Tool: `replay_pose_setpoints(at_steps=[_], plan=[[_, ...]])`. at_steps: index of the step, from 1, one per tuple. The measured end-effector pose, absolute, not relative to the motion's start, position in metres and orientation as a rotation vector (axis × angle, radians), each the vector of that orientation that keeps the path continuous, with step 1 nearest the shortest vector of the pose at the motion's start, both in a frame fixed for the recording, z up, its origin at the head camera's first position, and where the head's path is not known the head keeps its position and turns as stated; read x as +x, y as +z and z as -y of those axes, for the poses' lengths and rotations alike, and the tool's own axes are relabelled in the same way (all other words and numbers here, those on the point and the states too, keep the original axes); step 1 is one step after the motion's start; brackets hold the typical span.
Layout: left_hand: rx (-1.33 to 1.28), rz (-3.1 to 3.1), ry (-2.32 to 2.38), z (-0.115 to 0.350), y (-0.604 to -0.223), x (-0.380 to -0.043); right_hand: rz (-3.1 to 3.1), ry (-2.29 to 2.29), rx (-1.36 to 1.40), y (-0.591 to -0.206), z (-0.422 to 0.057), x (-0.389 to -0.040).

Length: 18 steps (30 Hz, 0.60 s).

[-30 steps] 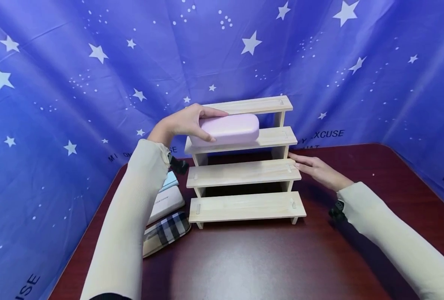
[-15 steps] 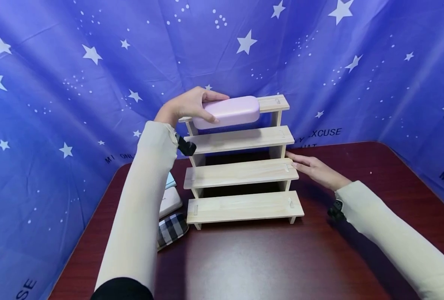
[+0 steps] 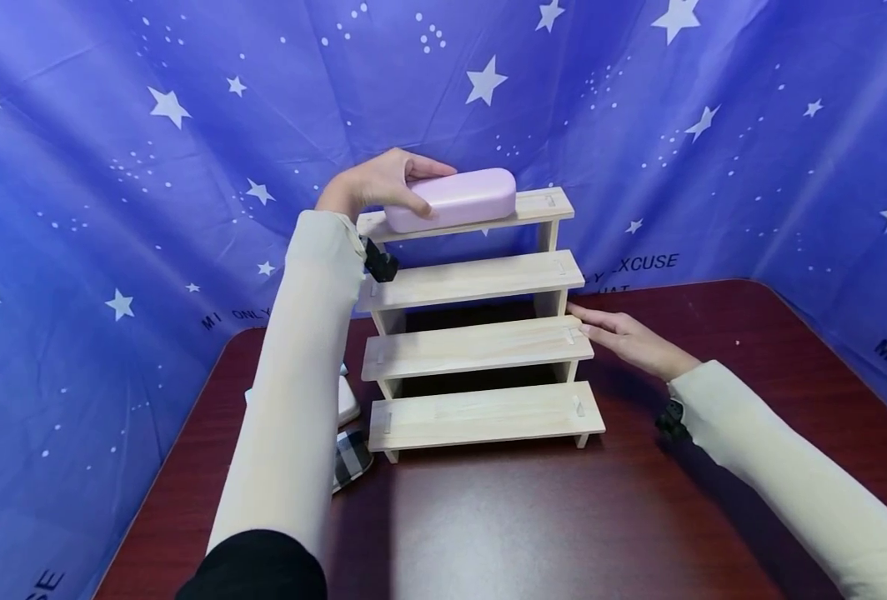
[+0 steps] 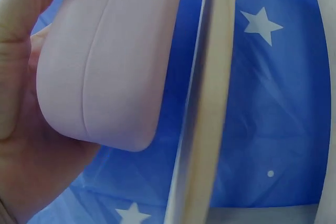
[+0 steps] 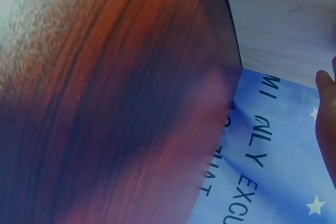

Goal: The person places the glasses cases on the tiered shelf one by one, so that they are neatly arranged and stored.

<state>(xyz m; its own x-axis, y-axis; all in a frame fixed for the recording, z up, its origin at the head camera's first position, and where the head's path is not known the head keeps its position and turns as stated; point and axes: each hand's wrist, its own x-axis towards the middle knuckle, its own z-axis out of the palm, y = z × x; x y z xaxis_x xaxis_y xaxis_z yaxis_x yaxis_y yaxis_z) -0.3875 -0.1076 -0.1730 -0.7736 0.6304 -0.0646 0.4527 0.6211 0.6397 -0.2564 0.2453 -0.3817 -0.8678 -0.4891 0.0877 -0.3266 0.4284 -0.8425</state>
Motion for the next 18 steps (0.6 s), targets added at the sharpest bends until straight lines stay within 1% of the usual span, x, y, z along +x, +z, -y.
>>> replay_pose_setpoints(at_steps=[7,18], plan=[[0.81,-2.563,0.936,0.11,-0.183,-0.396,-2.55,-1.366,-0.709,-0.38,-0.244,-0.256],[0.845,-2.551,0.925,0.11,-0.187,-0.403,-2.554,-1.374,-0.701,-0.382,-0.245,-0.257]])
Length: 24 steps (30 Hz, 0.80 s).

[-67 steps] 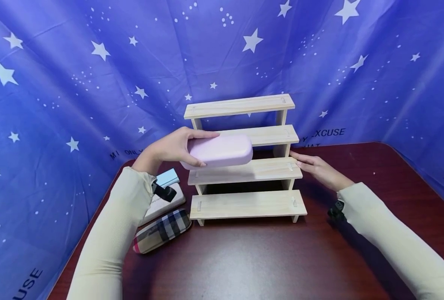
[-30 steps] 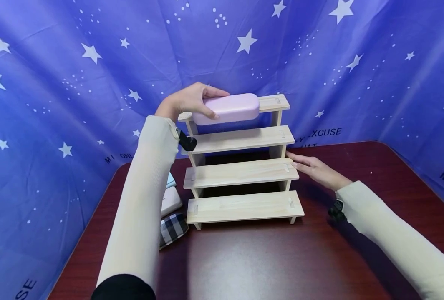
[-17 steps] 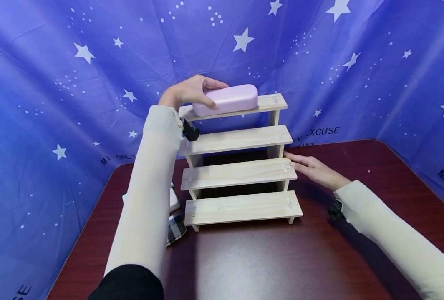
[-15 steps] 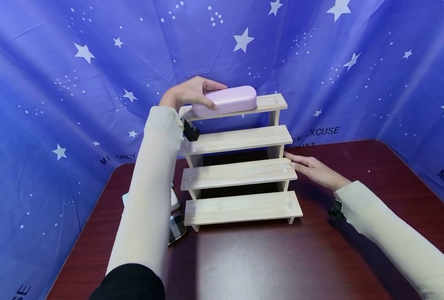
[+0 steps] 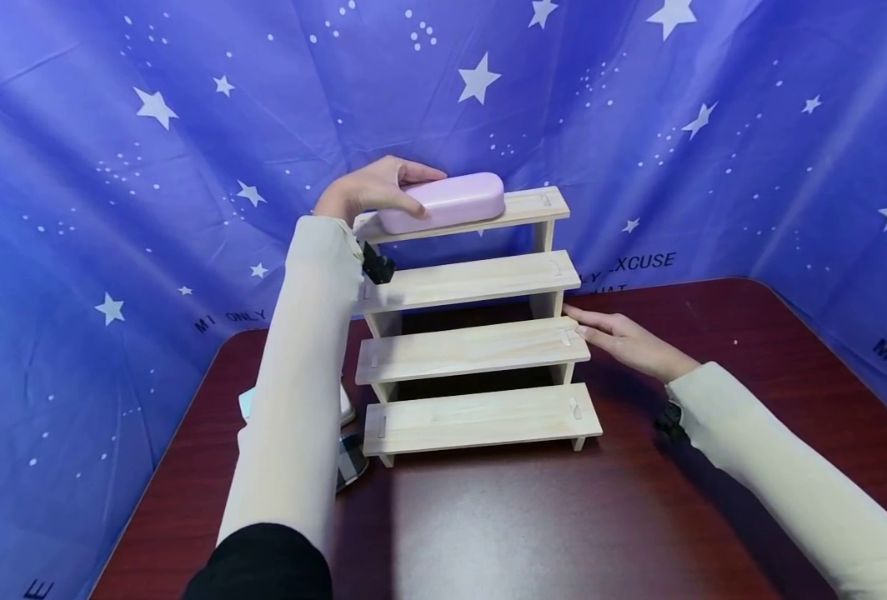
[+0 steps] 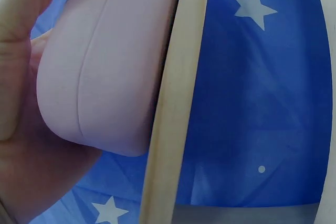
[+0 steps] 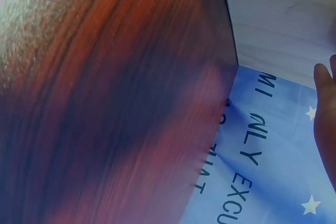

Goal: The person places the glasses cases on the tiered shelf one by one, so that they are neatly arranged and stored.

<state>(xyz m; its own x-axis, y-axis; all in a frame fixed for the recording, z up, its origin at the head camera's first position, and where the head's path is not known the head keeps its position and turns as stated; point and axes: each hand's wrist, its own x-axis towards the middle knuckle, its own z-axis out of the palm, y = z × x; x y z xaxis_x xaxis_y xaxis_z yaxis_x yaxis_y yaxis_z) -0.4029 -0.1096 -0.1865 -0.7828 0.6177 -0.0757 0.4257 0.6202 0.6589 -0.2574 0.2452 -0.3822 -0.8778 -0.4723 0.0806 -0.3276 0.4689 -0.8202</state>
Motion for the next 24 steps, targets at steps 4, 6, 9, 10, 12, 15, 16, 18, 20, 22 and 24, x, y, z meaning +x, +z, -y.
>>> replay_pose_setpoints(at_steps=[4,6,9,10,12,15,16,18,20,22,24], plan=[[0.843,-2.535,0.899,0.111,-0.183,-0.4,-2.544,-1.374,-0.708,-0.382,-0.244,-0.257],[0.856,-2.532,0.894,0.111,-0.181,-0.399,-2.541,-1.378,-0.706,-0.382,-0.244,-0.256],[0.895,-2.544,0.89,0.11,-0.179,-0.397,-2.54,-1.39,-0.702,-0.381,-0.244,-0.256],[0.907,-2.554,0.894,0.111,-0.178,-0.396,-2.539,-1.394,-0.699,-0.381,-0.243,-0.255],[0.928,-2.569,0.926,0.112,-0.177,-0.392,-2.535,-1.402,-0.705,-0.38,-0.243,-0.254],[0.951,-2.567,1.034,0.115,-0.178,-0.388,-2.534,-1.402,-0.713,-0.38,-0.243,-0.253],[0.958,-2.569,1.071,0.116,-0.179,-0.386,-2.537,-1.398,-0.714,-0.38,-0.243,-0.253],[0.977,-2.566,1.127,0.12,-0.182,-0.383,-2.542,-1.39,-0.713,-0.381,-0.245,-0.253],[1.0,-2.569,1.167,0.125,-0.185,-0.379,-2.544,-1.38,-0.71,-0.382,-0.246,-0.253],[1.016,-2.582,1.192,0.13,-0.187,-0.372,-2.538,-1.376,-0.709,-0.382,-0.246,-0.253],[1.016,-2.588,1.217,0.134,-0.187,-0.362,-2.534,-1.37,-0.712,-0.382,-0.246,-0.254]])
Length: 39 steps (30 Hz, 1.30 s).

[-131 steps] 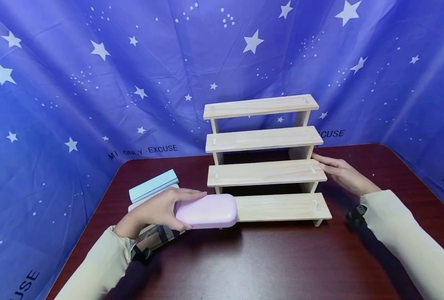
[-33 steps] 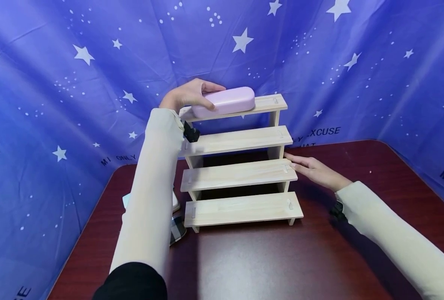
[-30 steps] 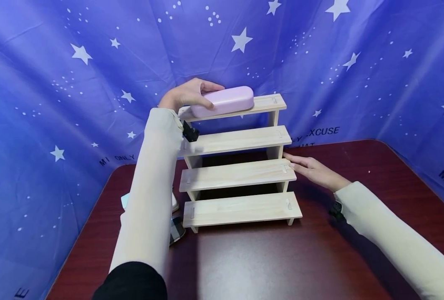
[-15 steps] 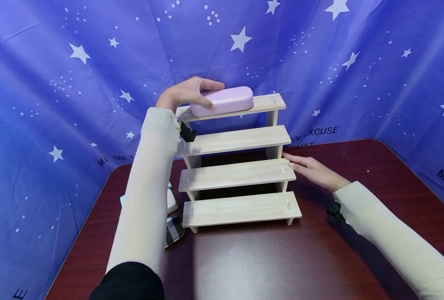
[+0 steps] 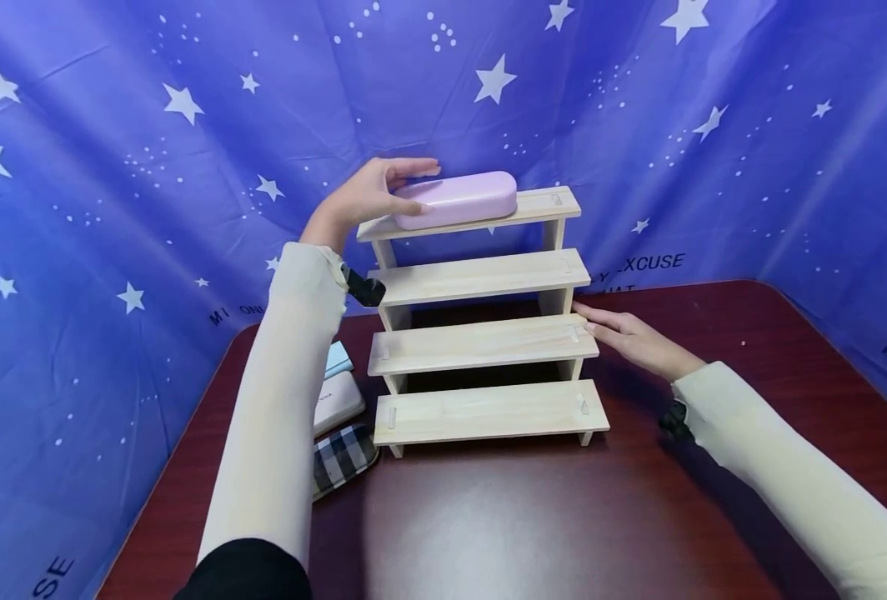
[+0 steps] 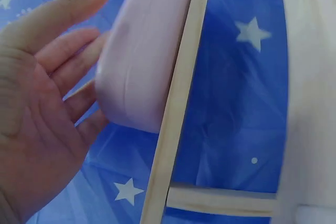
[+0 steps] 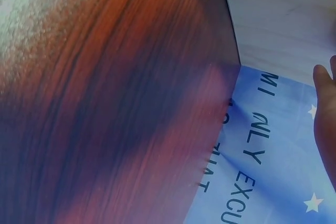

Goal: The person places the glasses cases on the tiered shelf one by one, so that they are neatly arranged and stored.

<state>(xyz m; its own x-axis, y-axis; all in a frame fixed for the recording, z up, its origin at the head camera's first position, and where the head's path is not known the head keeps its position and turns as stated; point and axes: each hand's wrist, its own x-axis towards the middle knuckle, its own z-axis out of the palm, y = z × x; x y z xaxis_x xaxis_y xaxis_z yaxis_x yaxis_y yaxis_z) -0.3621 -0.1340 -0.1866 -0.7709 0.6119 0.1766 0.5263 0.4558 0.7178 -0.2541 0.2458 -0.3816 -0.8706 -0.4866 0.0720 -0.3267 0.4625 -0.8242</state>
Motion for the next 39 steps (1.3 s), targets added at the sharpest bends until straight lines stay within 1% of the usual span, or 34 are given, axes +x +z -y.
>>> replay_pose_setpoints(at_steps=[5,10,14,19,24,31,39], plan=[[1.011,-2.595,1.271,0.142,-0.188,-0.345,-2.538,-1.382,-0.718,-0.38,-0.248,-0.256],[1.085,-2.61,1.286,0.158,-0.199,-0.329,-2.526,-1.411,-0.703,-0.378,-0.247,-0.255],[1.135,-2.68,1.175,0.175,-0.209,-0.309,-2.514,-1.427,-0.682,-0.38,-0.246,-0.254],[1.115,-2.696,1.171,0.199,-0.226,-0.28,-2.522,-1.428,-0.676,-0.381,-0.245,-0.254],[1.123,-2.652,1.188,0.221,-0.25,-0.253,-2.528,-1.421,-0.67,-0.38,-0.244,-0.253],[1.07,-2.623,1.166,0.24,-0.295,-0.217,-2.526,-1.436,-0.674,-0.38,-0.242,-0.252],[1.012,-2.611,1.237,0.26,-0.339,-0.186,-2.529,-1.455,-0.664,-0.379,-0.24,-0.25]])
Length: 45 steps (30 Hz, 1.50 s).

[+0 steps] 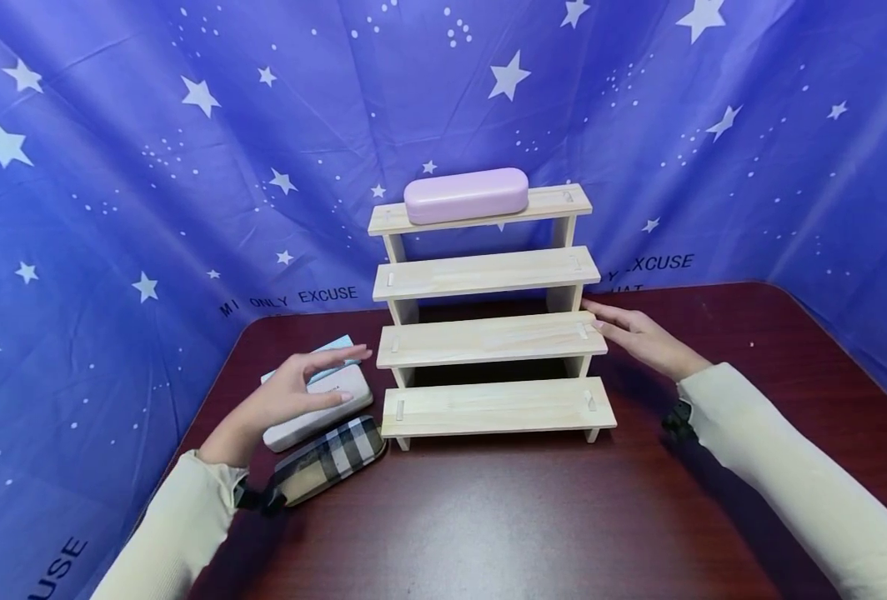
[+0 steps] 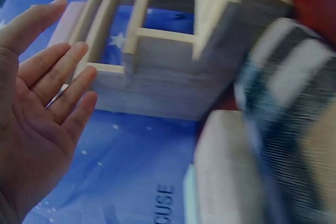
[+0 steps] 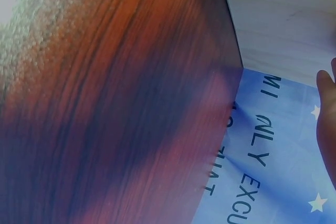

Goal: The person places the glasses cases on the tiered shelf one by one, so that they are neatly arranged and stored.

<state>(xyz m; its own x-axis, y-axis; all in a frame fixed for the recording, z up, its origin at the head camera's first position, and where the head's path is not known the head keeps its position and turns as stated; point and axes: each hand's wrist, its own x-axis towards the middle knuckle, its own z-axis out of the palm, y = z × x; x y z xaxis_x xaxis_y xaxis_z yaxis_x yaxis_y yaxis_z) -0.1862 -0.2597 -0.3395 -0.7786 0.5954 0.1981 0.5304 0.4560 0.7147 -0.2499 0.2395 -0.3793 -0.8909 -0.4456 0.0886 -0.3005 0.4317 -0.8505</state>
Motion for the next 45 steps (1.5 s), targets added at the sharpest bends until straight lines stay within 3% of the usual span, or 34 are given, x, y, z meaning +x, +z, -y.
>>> replay_pose_setpoints(at_steps=[20,45], plan=[[0.857,-2.57,1.31,0.297,-0.396,-0.146,-2.494,-1.484,-0.651,-0.384,-0.239,-0.251],[0.907,-2.497,1.441,0.312,-0.434,-0.131,-2.501,-1.49,-0.653,-0.387,-0.242,-0.252]])
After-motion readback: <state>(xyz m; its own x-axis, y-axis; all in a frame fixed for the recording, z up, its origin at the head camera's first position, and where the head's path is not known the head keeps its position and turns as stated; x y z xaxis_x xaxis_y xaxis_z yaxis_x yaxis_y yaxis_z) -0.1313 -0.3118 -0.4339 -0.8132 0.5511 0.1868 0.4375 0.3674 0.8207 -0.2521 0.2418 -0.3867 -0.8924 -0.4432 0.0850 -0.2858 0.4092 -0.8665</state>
